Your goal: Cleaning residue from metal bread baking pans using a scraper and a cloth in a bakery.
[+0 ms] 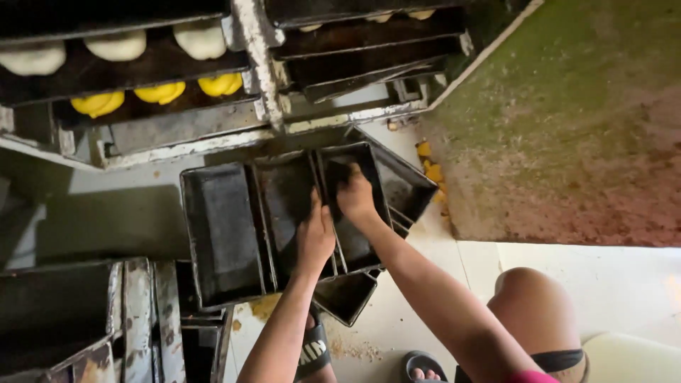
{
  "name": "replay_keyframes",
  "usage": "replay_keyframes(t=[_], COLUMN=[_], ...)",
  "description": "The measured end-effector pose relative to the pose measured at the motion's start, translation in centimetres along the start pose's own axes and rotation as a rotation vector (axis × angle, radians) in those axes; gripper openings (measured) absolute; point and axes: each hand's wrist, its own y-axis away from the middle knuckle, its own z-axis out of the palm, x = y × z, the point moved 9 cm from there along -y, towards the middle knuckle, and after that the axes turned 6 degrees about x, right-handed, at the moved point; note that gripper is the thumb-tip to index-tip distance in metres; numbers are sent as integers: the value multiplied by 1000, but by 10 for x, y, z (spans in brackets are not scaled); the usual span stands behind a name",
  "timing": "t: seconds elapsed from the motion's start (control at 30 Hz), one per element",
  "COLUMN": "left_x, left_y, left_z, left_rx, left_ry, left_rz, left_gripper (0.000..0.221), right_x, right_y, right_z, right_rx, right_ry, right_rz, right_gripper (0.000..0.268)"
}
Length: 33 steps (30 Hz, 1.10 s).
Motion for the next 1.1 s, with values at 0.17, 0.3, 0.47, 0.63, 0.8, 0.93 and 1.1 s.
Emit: replay_keyframes(t=[0.17, 0.3, 0.47, 0.63, 0.8, 0.93, 1.1], left_x=[-15, -27, -30, -37, -33, -21, -23], left_y=[6, 0, 0, 2, 1, 5, 6], left_z=[6, 8, 11, 15, 14, 6, 5], left_rx=[-53, -79, -111, -90, -64, -64, -89], left_ry=[20, 21, -19, 33, 50, 57, 44], left_rz=[-87, -85, -108, -84, -60, -62, -87], left_gripper=[59, 60, 58, 59, 59, 59, 61], right_x=[18, -46, -24, -37, 37, 19, 11], right_y=[-39, -53, -43, 62, 20, -47, -14], right_z=[9, 24, 33, -27, 13, 26, 34], right_rx=[-112, -156, -395, -448, -398, -151, -239], right_ry=[404, 502, 265, 80, 436, 390, 377], right_rz=[82, -299, -257, -257, -382, -207, -177], right_gripper=[37, 35, 45, 32, 28, 27, 30])
